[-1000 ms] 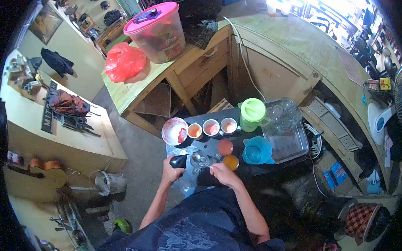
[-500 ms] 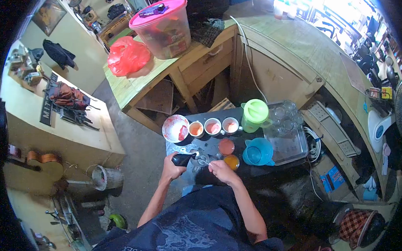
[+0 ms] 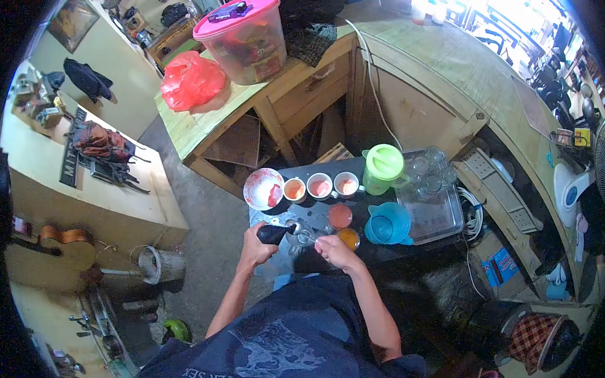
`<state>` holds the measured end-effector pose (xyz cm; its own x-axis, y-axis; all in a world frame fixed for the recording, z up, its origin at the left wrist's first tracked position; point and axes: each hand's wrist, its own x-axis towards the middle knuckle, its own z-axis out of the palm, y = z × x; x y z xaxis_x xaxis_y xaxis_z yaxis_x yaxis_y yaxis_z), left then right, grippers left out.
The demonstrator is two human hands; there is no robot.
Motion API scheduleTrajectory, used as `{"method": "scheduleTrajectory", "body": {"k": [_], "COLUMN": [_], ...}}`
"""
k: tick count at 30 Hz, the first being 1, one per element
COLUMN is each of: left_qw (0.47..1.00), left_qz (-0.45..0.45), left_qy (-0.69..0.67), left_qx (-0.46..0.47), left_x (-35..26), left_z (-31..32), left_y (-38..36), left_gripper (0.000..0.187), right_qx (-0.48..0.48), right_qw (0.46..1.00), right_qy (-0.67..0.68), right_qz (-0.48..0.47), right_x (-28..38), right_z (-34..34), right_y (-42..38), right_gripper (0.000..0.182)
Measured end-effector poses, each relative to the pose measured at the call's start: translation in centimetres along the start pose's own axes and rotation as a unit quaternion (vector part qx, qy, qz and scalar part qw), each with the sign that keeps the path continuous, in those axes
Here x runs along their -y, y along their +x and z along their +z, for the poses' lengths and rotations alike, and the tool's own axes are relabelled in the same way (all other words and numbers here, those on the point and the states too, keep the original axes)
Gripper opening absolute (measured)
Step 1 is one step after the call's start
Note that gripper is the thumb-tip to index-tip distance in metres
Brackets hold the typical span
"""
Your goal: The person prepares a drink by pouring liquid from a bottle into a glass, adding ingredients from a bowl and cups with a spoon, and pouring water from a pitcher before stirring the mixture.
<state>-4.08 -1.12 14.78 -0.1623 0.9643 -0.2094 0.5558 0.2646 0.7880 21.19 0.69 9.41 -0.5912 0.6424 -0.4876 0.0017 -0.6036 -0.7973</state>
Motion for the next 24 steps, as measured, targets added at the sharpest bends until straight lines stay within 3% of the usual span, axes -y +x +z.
{"method": "scheduleTrajectory", "body": {"k": [24], "left_qw": [1.0], "left_qz": [0.009], "left_qy": [0.018], "left_qx": [-0.013], "left_x": [0.0], "left_z": [0.3], "left_y": [0.6], "left_gripper": [0.037], "right_qx": [0.01], "right_qw": [1.0], "right_qy": [0.022], "right_qz": [0.015], "right_x": [-0.7], "right_z": [-0.7], "right_y": [-0.3], "right_gripper": [0.029]}}
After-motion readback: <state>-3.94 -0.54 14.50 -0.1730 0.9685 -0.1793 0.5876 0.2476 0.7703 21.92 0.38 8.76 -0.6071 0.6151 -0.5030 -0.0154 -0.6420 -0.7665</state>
